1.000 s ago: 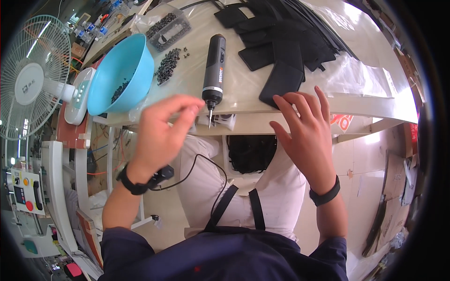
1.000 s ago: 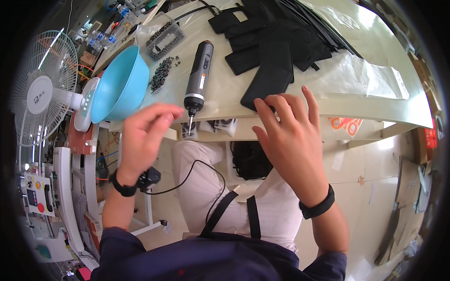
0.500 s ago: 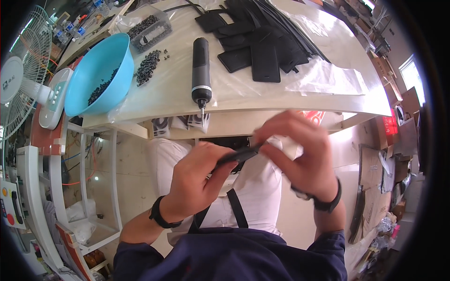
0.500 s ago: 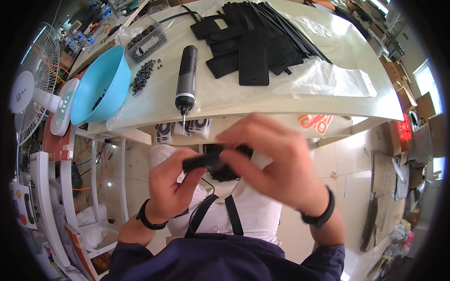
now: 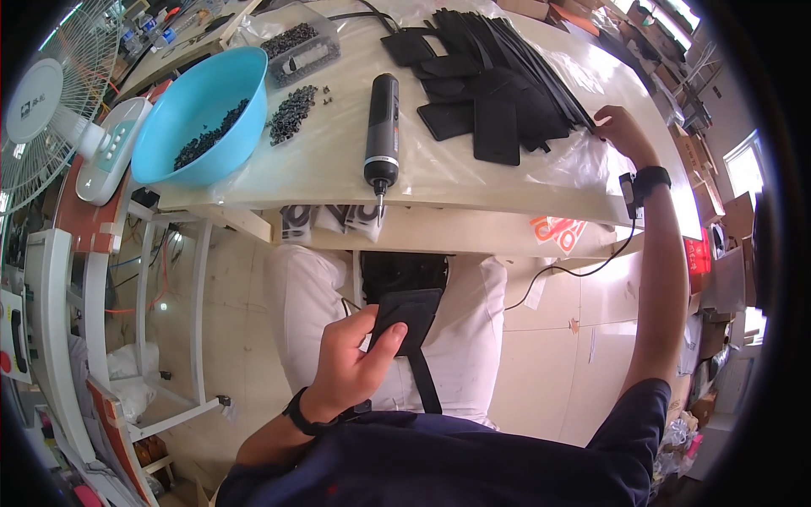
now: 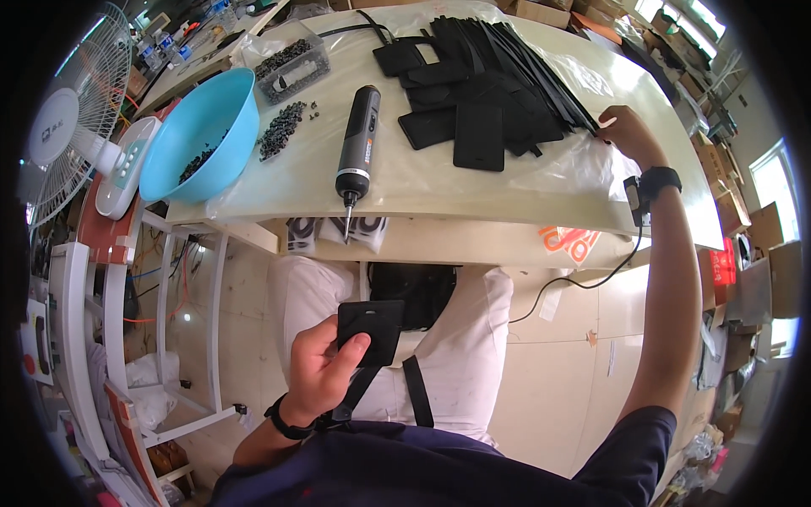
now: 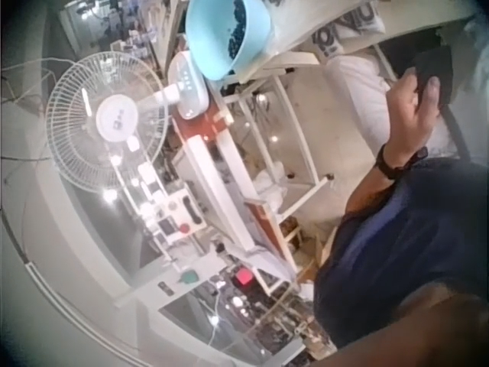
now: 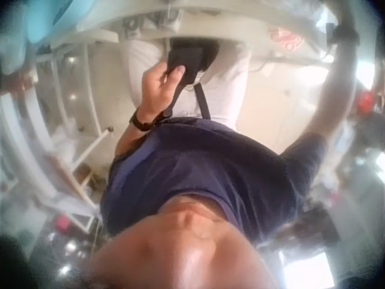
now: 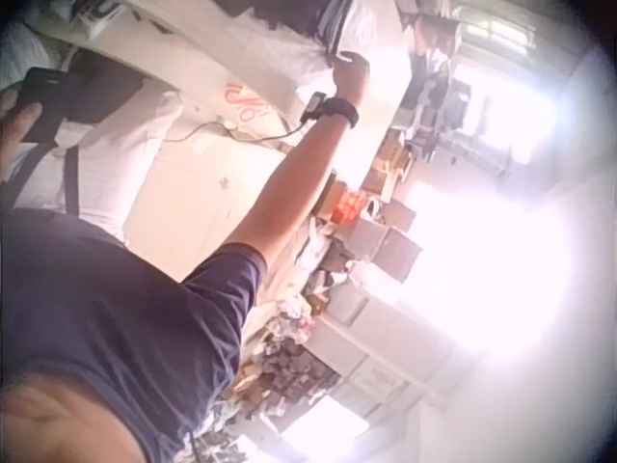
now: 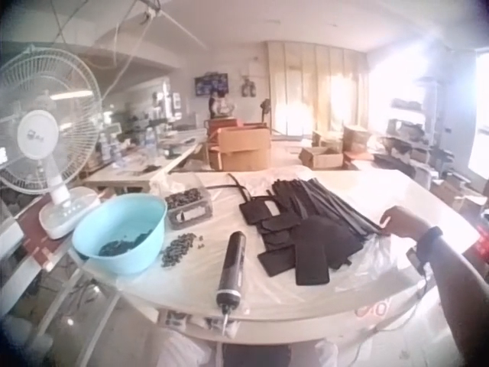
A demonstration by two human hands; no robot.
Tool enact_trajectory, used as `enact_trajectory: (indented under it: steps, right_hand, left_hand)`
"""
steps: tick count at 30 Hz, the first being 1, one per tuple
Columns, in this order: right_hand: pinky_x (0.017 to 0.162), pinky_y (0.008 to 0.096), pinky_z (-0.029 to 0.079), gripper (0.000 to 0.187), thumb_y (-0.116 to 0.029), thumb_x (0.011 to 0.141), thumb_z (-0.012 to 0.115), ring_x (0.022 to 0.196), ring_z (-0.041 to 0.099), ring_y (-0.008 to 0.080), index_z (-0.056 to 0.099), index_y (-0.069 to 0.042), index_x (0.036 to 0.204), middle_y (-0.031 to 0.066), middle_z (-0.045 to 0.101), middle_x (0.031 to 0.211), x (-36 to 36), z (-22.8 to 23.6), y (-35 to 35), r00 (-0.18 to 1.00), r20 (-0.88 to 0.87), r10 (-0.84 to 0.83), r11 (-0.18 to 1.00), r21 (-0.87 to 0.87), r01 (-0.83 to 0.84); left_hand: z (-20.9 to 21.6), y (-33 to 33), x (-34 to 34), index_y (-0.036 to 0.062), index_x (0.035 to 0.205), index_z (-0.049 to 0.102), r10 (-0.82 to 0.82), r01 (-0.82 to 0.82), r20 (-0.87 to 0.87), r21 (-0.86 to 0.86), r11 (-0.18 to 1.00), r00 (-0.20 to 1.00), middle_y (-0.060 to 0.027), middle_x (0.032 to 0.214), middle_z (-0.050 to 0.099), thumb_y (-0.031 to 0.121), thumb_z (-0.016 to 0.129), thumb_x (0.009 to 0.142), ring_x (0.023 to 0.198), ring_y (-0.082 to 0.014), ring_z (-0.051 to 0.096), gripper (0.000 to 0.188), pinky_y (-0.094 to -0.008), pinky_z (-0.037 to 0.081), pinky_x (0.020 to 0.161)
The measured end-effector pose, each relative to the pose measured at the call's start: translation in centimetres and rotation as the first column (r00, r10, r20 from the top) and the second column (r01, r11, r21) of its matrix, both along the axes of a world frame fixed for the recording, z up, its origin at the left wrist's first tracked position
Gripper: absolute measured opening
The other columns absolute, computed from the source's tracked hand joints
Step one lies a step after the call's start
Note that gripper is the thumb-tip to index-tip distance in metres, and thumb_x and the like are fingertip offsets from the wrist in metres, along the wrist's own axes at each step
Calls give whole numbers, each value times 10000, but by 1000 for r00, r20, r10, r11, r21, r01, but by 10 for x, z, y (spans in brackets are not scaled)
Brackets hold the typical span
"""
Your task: Assembling small plastic and rubber components using an electric screwdriver.
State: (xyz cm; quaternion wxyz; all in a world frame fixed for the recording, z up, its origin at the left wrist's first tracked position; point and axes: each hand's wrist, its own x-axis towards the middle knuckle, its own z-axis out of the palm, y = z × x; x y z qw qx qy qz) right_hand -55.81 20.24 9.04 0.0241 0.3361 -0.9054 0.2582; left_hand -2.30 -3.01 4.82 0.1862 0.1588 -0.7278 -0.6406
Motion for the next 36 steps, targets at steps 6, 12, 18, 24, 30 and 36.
enact_trajectory:
  steps: [6,12,18,24,30,36]
  right_hand:
    - [642,264,450,207,-256,957,602,770,598,76,717,-97,1025,-17,656,874,17,43,-13,924,316,-214,950,-152,272]
    - [714,273,514,261,-246,974,634,862,632,95,649,-42,1135,15,664,973,219,58,-40,857,501,125,777,-586,230]
    - [631,245,557,187,-61,964,627,784,679,135,602,38,1120,65,675,926,372,-5,-59,546,734,404,666,-645,374]
    - [695,220,511,160,-89,977,629,800,645,76,606,-2,1110,20,682,902,409,-23,-63,335,816,471,716,-575,395]
    - [754,214,497,150,-88,981,626,849,626,57,611,-12,1110,4,679,955,422,-31,-66,241,813,530,691,-579,432]
    - [709,215,500,145,-75,977,631,835,617,47,613,-3,1101,1,678,937,420,-30,-66,252,824,508,741,-567,360]
  left_hand:
    - [1,-4,2,-53,1159,650,-79,70,36,208,976,996,-28,967,692,65,569,997,854,-51,604,216,-215,500,769]
    - [3,-1,-3,-18,1118,622,-93,93,-17,369,925,996,29,912,630,119,570,1023,781,-26,508,175,-197,428,690]
    - [-1,7,-6,-9,1137,624,-254,271,-102,483,833,962,25,958,631,139,578,1033,866,-34,534,187,-206,448,768]
    - [-6,4,2,5,1124,636,-350,344,-48,346,873,936,16,922,632,146,603,1019,832,-49,539,179,-219,454,743]
    - [-5,-3,7,11,1088,644,-360,353,-17,241,904,933,-2,833,627,139,628,996,762,-70,546,157,-239,453,684]
    - [-11,-9,10,5,1077,648,-379,381,-35,120,917,925,-40,790,630,102,645,971,705,-100,561,144,-251,456,657]
